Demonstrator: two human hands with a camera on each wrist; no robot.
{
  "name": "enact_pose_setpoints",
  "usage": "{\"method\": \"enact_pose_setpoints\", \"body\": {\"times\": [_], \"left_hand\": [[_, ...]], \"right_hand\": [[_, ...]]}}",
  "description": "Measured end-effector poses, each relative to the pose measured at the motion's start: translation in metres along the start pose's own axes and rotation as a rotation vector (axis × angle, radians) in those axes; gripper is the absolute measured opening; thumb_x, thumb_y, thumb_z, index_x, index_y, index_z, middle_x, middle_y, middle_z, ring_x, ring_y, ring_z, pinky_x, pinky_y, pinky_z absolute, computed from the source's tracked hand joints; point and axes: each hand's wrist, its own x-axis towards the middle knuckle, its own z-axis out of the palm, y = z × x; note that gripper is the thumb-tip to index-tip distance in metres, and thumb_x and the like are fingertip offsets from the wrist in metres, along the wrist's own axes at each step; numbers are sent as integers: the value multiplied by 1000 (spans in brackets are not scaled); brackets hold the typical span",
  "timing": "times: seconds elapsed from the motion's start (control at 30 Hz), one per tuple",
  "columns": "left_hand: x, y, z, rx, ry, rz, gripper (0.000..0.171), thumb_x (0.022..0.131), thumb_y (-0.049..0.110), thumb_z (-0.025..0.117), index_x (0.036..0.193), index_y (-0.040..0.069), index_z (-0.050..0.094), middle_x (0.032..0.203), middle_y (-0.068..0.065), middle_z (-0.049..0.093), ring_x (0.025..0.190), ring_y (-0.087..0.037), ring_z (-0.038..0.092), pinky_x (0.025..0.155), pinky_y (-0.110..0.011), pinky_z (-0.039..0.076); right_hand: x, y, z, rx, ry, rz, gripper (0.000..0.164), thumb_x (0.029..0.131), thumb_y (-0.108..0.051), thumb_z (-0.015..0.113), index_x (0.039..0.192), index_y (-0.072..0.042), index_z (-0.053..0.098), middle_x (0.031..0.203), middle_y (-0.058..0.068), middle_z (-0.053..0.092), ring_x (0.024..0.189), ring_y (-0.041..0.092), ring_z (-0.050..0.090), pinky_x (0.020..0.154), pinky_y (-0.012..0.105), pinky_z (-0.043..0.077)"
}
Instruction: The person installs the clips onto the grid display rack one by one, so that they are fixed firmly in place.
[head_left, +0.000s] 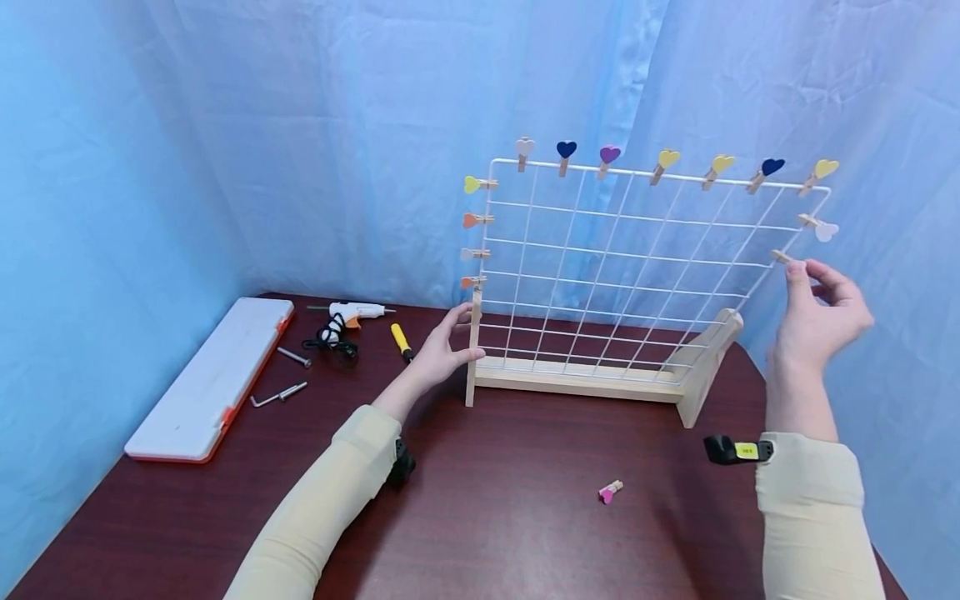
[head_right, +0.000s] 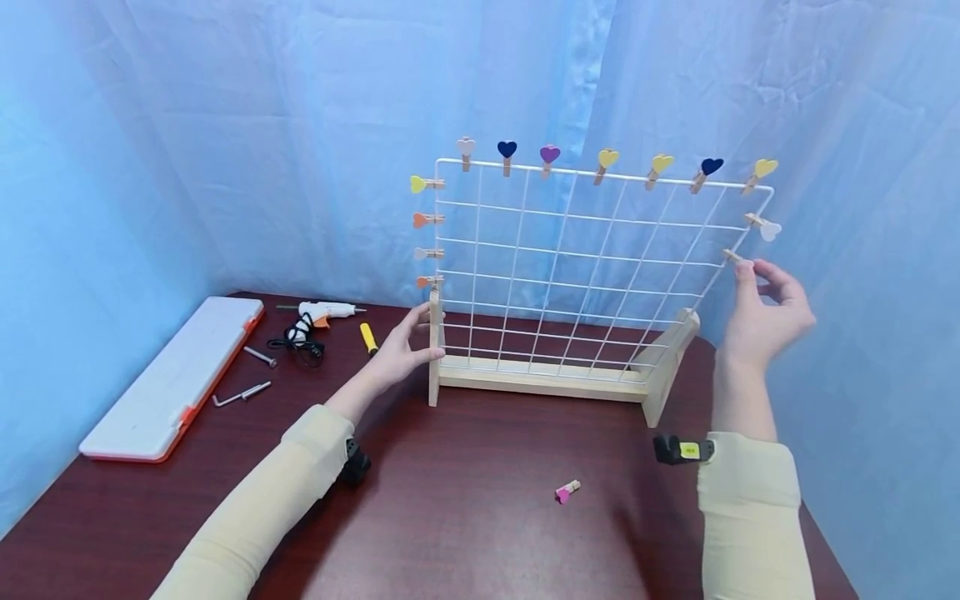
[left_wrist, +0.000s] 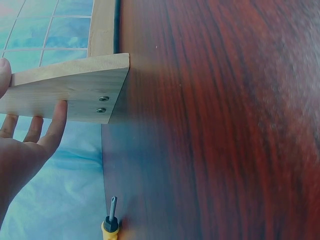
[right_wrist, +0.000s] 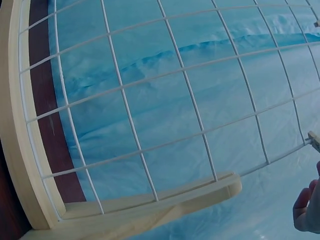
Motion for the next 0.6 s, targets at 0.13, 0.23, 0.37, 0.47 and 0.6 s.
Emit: {"method": "enact_pose_setpoints", "body": {"times": [0.13,0.23,0.37,0.47,0.6], "left_hand": [[-4,10,-1,-10,-17,-5,74,78,25,68,138,21,26,135,-8,38,124,-23,38,91,-44,42],[-6,15,-2,-12,-24,-10,73,78,24,68,138,20,26,136,-8,38,124,-23,38,90,-43,43],[-3,6,0,1,-10,-16,73,77,26,69,137,24,27,134,-3,39,123,-19,39,90,-41,43],[0,1,1,7,-1,-21,73,76,27,69,137,26,28,133,-2,40,122,-17,39,91,-40,43],[0,0,0,3,2,-21,73,76,27,69,137,26,28,133,-2,40,122,-17,40,89,-39,44]], "right_hand": [[-10,-5,-4,-158,-19,-138,37,62,-23,81,93,-8,68,94,1,58,78,9,46,64,21,37],[-22,-4,-10,-334,-97,-291,35,67,-23,78,97,-10,68,96,-3,59,78,6,49,63,17,37],[-34,13,-23,-461,-372,-465,33,68,-11,77,99,-5,68,93,-3,62,76,4,51,61,12,38],[-43,30,-32,-480,-696,-522,36,65,2,75,100,-1,66,90,1,62,72,6,51,59,12,39],[-57,50,-42,-522,-1151,-496,44,65,5,75,106,-6,63,98,2,59,77,7,51,62,16,41]]}}
